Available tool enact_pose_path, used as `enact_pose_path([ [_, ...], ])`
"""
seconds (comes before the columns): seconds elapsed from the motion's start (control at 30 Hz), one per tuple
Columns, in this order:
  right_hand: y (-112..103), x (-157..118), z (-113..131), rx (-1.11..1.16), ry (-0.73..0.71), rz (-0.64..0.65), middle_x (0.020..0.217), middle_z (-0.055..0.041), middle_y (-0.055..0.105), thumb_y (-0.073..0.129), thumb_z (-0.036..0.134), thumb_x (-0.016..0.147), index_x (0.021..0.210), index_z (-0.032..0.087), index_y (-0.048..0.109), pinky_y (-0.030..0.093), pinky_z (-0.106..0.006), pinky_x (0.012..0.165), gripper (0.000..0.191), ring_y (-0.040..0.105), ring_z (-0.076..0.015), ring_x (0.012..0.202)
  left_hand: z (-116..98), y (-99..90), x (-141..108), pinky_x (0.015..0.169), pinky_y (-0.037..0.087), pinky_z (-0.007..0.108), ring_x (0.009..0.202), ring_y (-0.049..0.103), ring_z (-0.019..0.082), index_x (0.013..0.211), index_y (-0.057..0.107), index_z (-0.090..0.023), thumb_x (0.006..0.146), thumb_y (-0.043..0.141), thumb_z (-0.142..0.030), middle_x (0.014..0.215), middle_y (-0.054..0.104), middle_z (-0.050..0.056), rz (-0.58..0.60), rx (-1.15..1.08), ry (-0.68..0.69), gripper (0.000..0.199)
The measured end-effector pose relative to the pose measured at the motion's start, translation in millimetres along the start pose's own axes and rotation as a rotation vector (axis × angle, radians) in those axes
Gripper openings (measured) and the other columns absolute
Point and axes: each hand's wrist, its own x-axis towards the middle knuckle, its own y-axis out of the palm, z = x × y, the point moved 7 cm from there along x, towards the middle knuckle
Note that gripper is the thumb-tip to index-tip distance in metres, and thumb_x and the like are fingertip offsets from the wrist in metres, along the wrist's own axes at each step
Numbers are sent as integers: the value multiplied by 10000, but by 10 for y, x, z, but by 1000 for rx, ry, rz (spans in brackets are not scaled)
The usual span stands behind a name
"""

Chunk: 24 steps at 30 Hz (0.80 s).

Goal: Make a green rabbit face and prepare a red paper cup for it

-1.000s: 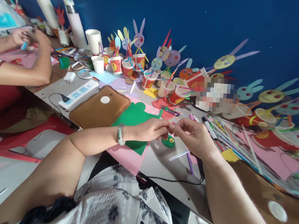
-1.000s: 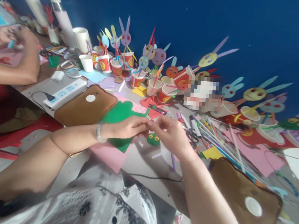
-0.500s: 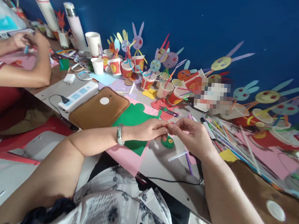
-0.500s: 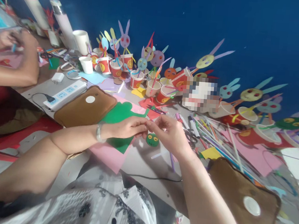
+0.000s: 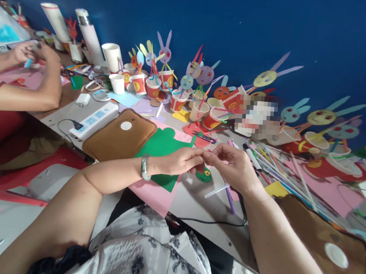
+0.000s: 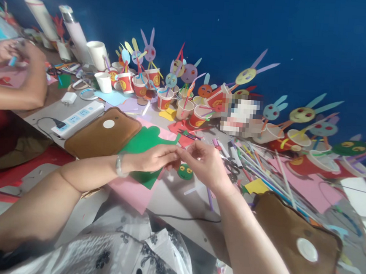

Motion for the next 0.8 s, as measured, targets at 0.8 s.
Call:
enact_pose_path([
  [0.8, 68, 32, 4, 146, 17, 68, 662, -31, 665, 639, 745, 829, 710, 195, 621, 414, -254, 515, 563, 546, -128, 571, -115, -39, -10, 630, 393, 280, 598, 435, 109, 721, 445, -201, 1038, 335, -560, 641, 456, -16, -74, 51, 11, 491],
])
